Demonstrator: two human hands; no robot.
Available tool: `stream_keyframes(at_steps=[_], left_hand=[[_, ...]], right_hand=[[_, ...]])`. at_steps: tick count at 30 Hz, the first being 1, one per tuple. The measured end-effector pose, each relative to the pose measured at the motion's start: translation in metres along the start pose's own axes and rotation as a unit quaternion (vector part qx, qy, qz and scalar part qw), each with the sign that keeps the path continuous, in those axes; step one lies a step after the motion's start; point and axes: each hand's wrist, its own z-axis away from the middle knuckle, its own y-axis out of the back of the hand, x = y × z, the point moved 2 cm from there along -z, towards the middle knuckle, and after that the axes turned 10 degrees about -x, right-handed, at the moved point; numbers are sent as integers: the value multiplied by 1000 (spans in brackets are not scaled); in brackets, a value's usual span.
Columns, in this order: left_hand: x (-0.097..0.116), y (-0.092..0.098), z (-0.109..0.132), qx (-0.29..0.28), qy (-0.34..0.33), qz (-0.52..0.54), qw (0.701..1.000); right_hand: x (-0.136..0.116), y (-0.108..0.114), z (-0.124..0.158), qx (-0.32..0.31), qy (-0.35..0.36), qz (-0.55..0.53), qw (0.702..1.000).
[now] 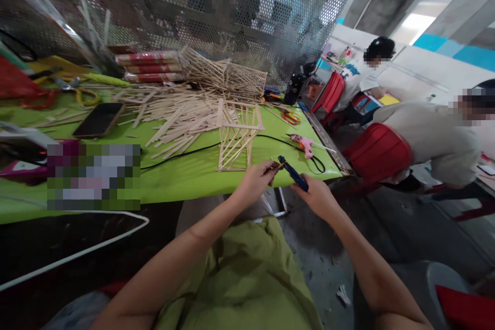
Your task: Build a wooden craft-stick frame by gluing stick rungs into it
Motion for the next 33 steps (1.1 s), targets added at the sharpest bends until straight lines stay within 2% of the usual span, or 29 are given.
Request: stream_keyframes(at_steps=[11, 19, 23, 26, 30, 33], left_hand=[[5, -5, 0, 11, -4, -41, 999], [-5, -9, -4, 23, -1, -53, 998], [-8, -8, -5, 40, -4, -56, 998], [-5, -8, -3, 51, -18, -56, 997], [2, -9, 0, 56, -39, -48, 997], [5, -8, 1, 53, -44, -46, 997]], right_hand=[[9, -4, -4, 22, -11, 26, 999], [10, -8, -7, 27, -21, 32, 999], [8, -5, -9, 13, -55, 44, 997], [6, 1, -9, 4, -67, 9, 998], [2, 7, -2, 12, -36, -63, 997], [0, 10, 4, 15, -19, -74, 997]])
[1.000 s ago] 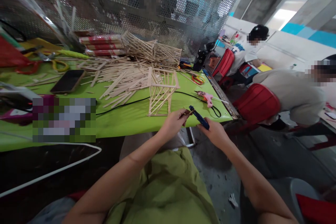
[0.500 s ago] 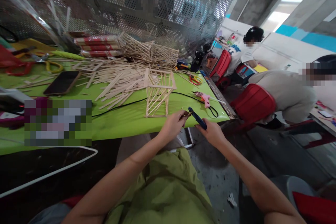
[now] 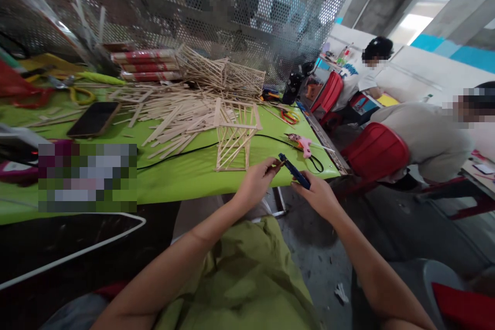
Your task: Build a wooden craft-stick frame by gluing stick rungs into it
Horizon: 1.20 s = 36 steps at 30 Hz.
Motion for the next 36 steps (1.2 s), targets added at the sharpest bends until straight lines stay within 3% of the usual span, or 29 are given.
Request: stream_keyframes(at_steps=[11, 21, 24, 28, 30, 36], left_hand=[[-6, 0, -1, -20, 10, 3, 1000], [-11, 2, -3, -51, 11, 46, 998], [-11, 2, -2, -48, 10, 26, 998], [-11, 1, 0, -18, 19, -20, 999], [-12, 2, 0, -14, 18, -24, 999], [-18, 4, -5, -55, -6, 4, 998]], right_hand=[[-1, 3, 4, -79, 16, -41, 996], [-3, 8, 4, -157, 2, -141, 977], [-6, 7, 4, -151, 7, -115, 982], [-11, 4, 6, -60, -14, 16, 998], [-11, 2, 7, -45, -25, 39, 998], [-1, -1, 5, -135, 0, -88, 987]])
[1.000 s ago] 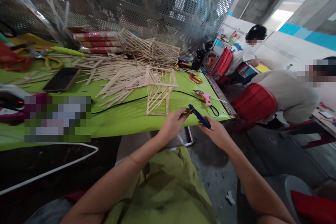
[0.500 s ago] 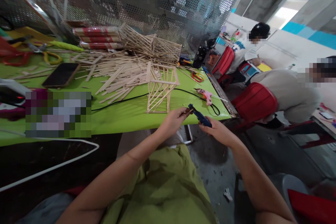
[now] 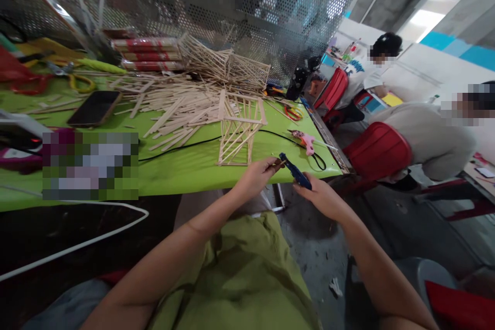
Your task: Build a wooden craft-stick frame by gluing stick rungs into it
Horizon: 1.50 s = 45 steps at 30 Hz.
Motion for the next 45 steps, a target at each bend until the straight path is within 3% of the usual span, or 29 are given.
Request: stream_keyframes(at_steps=[6, 15, 18, 23, 25, 32, 40, 42, 45], left_hand=[[-6, 2, -2, -16, -5, 21, 1000], [-7, 3, -2, -39, -2, 66, 997], [-9, 0, -4, -35, 11, 97, 995], [-10, -3, -5, -10, 24, 100, 995], [-9, -4, -4, -5, 25, 100, 995], [-8, -2, -1, -26, 17, 138, 990], [-14, 4, 2, -73, 26, 179, 981], [-14, 3, 3, -62, 34, 189, 979], [-13, 1, 3, -38, 49, 198, 978]], right_hand=[[-3, 2, -1, -53, -5, -95, 994], [-1, 4, -1, -98, -25, -148, 984], [-2, 2, -2, -68, -25, -102, 992], [-8, -3, -1, 53, -25, 75, 995], [-7, -6, -2, 62, -23, 80, 995], [0, -8, -2, -50, -11, -105, 993], [-3, -1, -2, -102, -32, -142, 984], [-3, -4, -4, -83, -18, -115, 990], [-6, -9, -6, 2, -7, -7, 1000]])
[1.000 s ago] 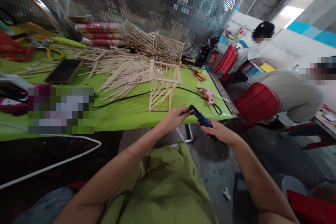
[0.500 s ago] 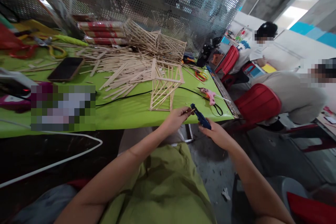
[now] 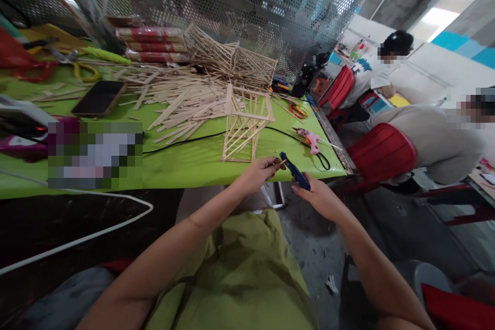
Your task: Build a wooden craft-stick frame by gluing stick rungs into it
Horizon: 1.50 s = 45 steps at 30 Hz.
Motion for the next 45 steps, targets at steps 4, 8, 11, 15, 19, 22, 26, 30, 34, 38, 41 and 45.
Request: stream_keyframes(at_steps=[4, 8, 11, 15, 19, 22, 26, 30, 34, 38, 41, 45], left_hand=[[3, -1, 1, 20, -2, -5, 1000], [6, 0, 2, 10, 1, -12, 1000], [7, 0, 2, 1, 2, -9, 1000], [12, 0, 4, -4, 5, -11, 1000], [19, -1, 6, -14, 11, -5, 1000], [20, -2, 7, -16, 18, 1, 1000], [20, -4, 6, -13, 14, 0, 1000], [23, -5, 7, -10, 13, 3, 1000], [27, -5, 8, -8, 16, 3, 1000], [30, -5, 9, -12, 30, 12, 999], [30, -4, 10, -15, 26, 15, 999], [28, -4, 9, -18, 25, 15, 999]], right_hand=[[-4, -3, 0, 61, -15, 97, 993], [0, -1, 1, 6, 10, 37, 999], [2, 2, 1, -15, 8, -4, 1000], [-4, 5, 3, -29, 1, -40, 999], [-6, 7, 5, -30, 7, -49, 998], [-3, 7, 6, -25, 7, -49, 998], [-2, 8, 7, -22, 6, -44, 999], [-2, 10, 8, -14, 4, -16, 1000], [0, 11, 9, -9, 3, 11, 1000], [1, 12, 9, -1, 0, 36, 999], [1, 13, 9, 5, 8, 50, 999], [-1, 13, 9, 8, 13, 58, 998]])
